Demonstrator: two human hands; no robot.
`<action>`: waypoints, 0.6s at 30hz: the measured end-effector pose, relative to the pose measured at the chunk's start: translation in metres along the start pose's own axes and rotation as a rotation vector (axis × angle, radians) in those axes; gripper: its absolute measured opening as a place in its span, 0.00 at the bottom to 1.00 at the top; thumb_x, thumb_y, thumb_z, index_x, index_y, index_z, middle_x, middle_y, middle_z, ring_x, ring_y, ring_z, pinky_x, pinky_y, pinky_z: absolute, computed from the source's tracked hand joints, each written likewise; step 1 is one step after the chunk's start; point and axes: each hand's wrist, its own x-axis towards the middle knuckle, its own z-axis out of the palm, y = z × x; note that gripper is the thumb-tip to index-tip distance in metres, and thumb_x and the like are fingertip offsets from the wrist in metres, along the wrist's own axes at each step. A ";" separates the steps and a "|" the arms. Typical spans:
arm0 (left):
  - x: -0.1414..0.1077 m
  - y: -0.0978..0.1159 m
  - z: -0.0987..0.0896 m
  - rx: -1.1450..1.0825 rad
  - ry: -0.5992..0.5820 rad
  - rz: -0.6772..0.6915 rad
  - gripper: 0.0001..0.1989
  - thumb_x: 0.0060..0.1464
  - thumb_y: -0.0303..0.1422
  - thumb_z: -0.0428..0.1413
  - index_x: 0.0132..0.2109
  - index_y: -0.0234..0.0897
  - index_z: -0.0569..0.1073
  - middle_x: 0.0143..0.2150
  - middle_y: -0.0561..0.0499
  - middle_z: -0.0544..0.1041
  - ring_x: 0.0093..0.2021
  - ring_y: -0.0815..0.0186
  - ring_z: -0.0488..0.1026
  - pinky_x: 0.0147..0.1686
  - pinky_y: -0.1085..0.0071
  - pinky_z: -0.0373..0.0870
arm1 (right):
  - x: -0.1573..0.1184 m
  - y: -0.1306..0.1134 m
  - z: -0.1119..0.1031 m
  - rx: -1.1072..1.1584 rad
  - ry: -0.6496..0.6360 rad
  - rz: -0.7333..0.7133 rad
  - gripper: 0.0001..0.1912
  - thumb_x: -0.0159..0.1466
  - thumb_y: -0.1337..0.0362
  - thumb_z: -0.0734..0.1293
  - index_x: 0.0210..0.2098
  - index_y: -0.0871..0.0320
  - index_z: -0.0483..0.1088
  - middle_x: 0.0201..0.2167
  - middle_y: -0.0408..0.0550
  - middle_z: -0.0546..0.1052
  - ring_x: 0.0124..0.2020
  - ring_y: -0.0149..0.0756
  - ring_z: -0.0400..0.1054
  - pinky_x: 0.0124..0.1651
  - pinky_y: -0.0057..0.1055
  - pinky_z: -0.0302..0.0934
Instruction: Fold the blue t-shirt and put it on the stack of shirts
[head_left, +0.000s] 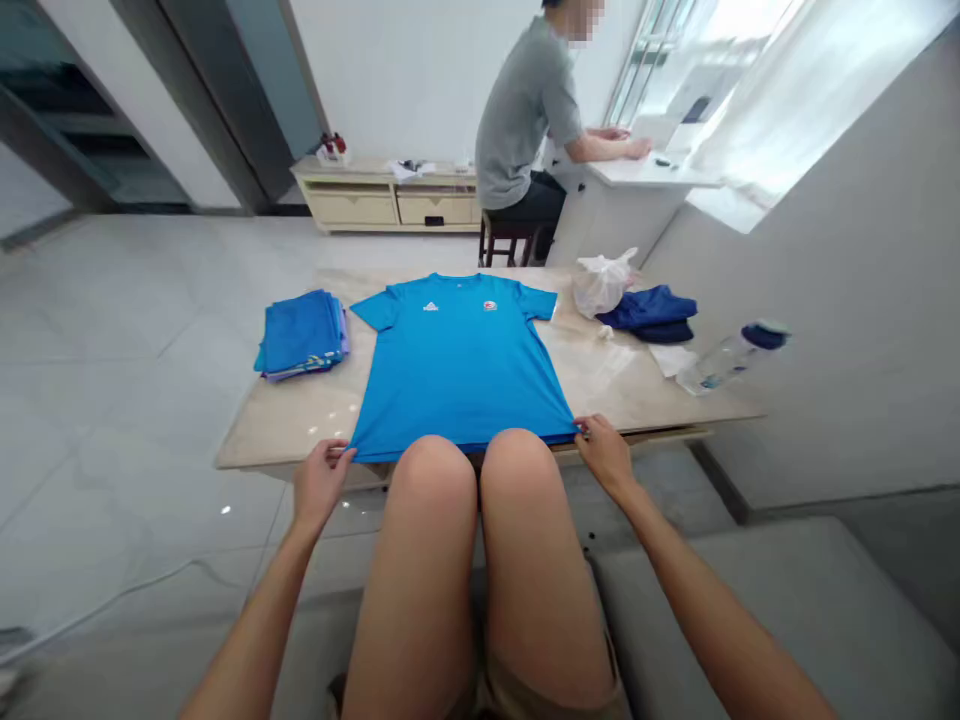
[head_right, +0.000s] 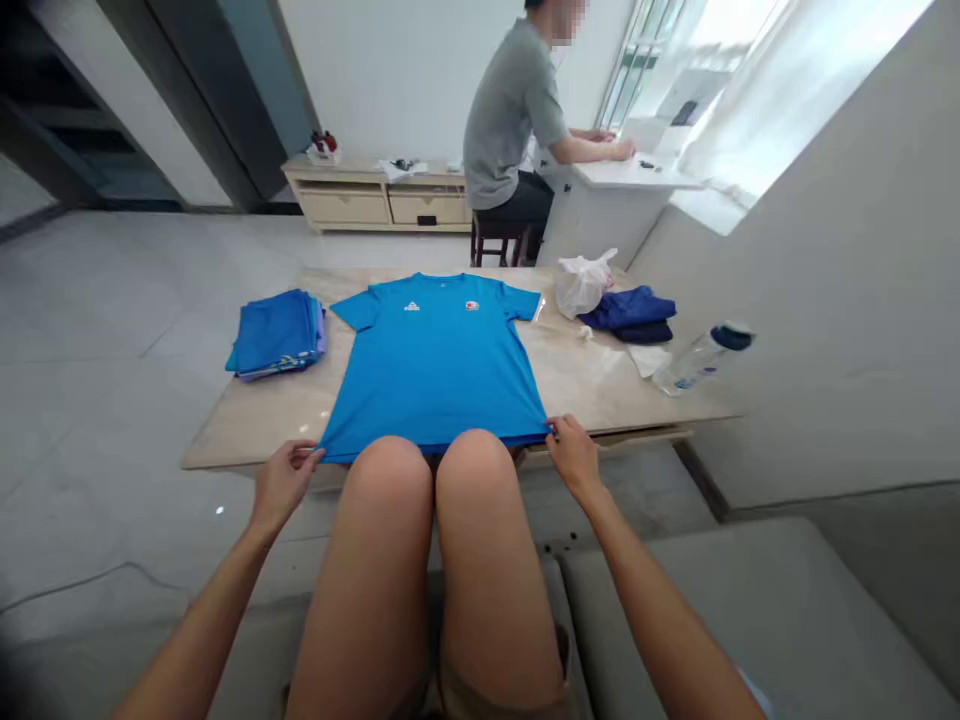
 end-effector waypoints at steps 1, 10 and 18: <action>-0.005 -0.004 -0.001 0.008 -0.003 -0.017 0.23 0.53 0.52 0.57 0.47 0.41 0.76 0.43 0.41 0.88 0.43 0.49 0.86 0.48 0.56 0.80 | -0.007 0.002 -0.002 -0.001 -0.046 -0.051 0.16 0.75 0.69 0.66 0.57 0.54 0.82 0.56 0.52 0.82 0.53 0.43 0.79 0.45 0.30 0.65; -0.017 -0.016 -0.004 0.073 -0.184 -0.274 0.30 0.53 0.64 0.56 0.40 0.41 0.78 0.40 0.37 0.88 0.44 0.39 0.87 0.47 0.51 0.79 | -0.012 -0.009 -0.003 0.139 0.049 0.014 0.15 0.78 0.55 0.65 0.49 0.57 0.81 0.47 0.55 0.84 0.48 0.45 0.79 0.45 0.34 0.68; -0.023 -0.020 0.021 -0.020 -0.076 -0.129 0.35 0.47 0.69 0.55 0.39 0.40 0.81 0.42 0.35 0.87 0.46 0.41 0.84 0.46 0.54 0.79 | -0.027 0.002 0.025 0.158 -0.138 0.334 0.27 0.74 0.39 0.67 0.35 0.56 0.81 0.38 0.63 0.85 0.48 0.60 0.81 0.48 0.45 0.71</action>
